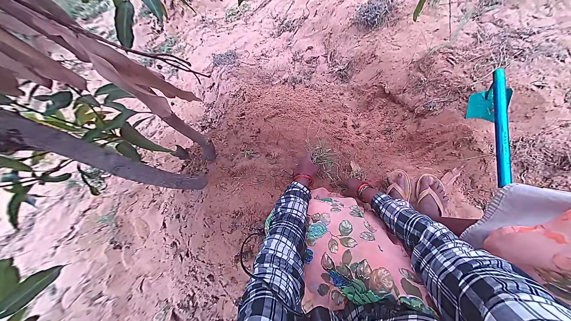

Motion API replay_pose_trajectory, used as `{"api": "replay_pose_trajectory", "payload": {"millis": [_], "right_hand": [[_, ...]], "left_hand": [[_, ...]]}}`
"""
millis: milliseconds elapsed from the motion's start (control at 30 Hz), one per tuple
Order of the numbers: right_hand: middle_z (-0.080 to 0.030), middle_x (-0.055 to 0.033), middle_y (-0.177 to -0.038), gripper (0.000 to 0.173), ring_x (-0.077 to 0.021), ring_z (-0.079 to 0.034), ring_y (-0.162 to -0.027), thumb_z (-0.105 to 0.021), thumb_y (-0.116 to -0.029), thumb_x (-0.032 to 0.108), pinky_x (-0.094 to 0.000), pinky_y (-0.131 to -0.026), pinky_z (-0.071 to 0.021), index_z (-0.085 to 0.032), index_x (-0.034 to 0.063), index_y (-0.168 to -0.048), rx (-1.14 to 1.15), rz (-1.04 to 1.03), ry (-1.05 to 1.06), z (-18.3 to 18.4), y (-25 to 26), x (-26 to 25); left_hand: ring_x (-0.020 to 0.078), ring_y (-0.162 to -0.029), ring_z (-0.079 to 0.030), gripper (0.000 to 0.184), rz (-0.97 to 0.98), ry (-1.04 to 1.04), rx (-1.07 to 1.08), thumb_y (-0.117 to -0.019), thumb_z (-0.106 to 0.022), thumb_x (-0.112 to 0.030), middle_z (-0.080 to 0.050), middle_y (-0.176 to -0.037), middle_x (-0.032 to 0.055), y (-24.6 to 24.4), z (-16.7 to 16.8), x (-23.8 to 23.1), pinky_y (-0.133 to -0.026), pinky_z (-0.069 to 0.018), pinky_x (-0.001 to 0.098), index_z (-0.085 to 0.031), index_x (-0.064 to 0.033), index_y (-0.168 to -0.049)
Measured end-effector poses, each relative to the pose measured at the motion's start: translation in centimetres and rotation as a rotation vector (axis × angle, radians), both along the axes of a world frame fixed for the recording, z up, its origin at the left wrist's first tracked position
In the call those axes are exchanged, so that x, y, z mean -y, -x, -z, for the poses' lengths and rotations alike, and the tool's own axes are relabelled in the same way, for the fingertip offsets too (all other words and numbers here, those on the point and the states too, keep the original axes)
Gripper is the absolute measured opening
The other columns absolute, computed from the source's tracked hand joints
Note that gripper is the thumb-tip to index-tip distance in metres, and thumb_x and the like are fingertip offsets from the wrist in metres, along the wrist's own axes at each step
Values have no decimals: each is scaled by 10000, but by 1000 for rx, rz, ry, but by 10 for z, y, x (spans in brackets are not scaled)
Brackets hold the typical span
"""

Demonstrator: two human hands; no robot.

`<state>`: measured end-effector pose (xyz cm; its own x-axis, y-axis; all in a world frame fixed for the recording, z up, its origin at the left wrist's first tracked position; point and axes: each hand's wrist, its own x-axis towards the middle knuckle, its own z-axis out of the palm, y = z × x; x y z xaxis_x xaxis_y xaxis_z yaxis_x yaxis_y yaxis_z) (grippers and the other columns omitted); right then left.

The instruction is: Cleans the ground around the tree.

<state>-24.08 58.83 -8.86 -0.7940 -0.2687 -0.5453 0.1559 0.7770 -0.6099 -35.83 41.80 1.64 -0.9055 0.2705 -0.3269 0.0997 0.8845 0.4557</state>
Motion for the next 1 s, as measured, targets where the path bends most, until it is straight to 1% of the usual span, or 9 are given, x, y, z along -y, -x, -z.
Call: {"api": "replay_pose_trajectory", "payload": {"millis": [200, 400, 533, 633, 733, 800, 833, 933, 1000], "right_hand": [[-611, -241, -1408, 453, -427, -550, -1348, -609, -1033, 336, -645, -1117, -401, -626, 85, -1410, -16, 58, -53, 4, -1, 7], [-616, -269, -1372, 366, -427, -595, -1292, -605, -1036, 222, -610, -1069, -470, -648, 0, -1323, 22, 528, -139, -4, 2, -37], [-468, -327, -1496, 563, -492, -475, -1384, -777, -909, 180, -630, -1116, -427, -586, 33, -1418, -26, 730, -159, 1, 3, -76], [-390, -312, -1576, 785, -479, -426, -1435, -773, -921, 392, -622, -1158, -379, -467, -42, -1500, 28, 653, -140, 8, 6, -81], [-328, -279, -1633, 913, -482, -380, -1469, -755, -905, 503, -648, -1167, -349, -333, 140, -1629, 40, 454, -118, 15, 1, -54], [-286, -280, -1649, 852, -524, -327, -1472, -801, -871, 384, -683, -1144, -341, -403, 214, -1605, 8, 363, -109, 16, -5, -27], [-339, -274, -1622, 770, -527, -367, -1442, -799, -845, 283, -686, -1114, -375, -493, 227, -1550, -35, 344, -111, 18, -6, -14], [-431, -277, -1546, 586, -544, -433, -1373, -711, -852, 53, -695, -1043, -443, -628, 170, -1420, -76, 280, -99, 15, -4, 8], [-433, -272, -1542, 554, -540, -449, -1357, -699, -855, 29, -696, -1021, -459, -644, 148, -1394, -59, 236, -97, 12, -4, 7]], "left_hand": [[434, -1342, -550, 754, 10, -5, 14, -864, -813, -156, -566, -1433, 276, 2, 1, 0, -1113, -426, 638, -458, -2, -1511], [439, -1320, -567, 726, 18, -45, 18, -858, -814, -116, -587, -1393, 293, 3, 3, 0, -1105, -434, 633, -477, 5, -1490], [446, -1288, -588, 738, 14, -5, 39, -882, -793, -122, -603, -1381, 278, 3, 3, -3, -1077, -450, 648, -441, -22, -1523], [454, -1265, -600, 690, 37, -20, 29, -869, -792, -84, -622, -1346, 284, 4, 4, -3, -1060, -458, 657, -488, -20, -1484], [449, -1263, -604, 671, 51, -1, 36, -866, -797, -83, -627, -1336, 281, 3, 4, -3, -1061, -458, 654, -502, -28, -1466], [442, -1293, -585, 688, 53, 18, 45, -875, -792, -89, -607, -1372, 278, 3, 3, -5, -1087, -445, 640, -486, -26, -1488], [440, -1285, -590, 676, 56, 26, 39, -873, -793, -92, -614, -1365, 273, 3, 3, -5, -1080, -450, 640, -498, -31, -1478], [428, -1265, -608, 648, 73, 20, 34, -862, -798, -93, -630, -1343, 261, 4, 6, -4, -1068, -467, 631, -529, -48, -1450], [411, -1297, -591, 665, 73, 25, 48, -869, -796, -105, -612, -1375, 255, 3, 3, -4, -1096, -454, 605, -514, -50, -1468]]}}
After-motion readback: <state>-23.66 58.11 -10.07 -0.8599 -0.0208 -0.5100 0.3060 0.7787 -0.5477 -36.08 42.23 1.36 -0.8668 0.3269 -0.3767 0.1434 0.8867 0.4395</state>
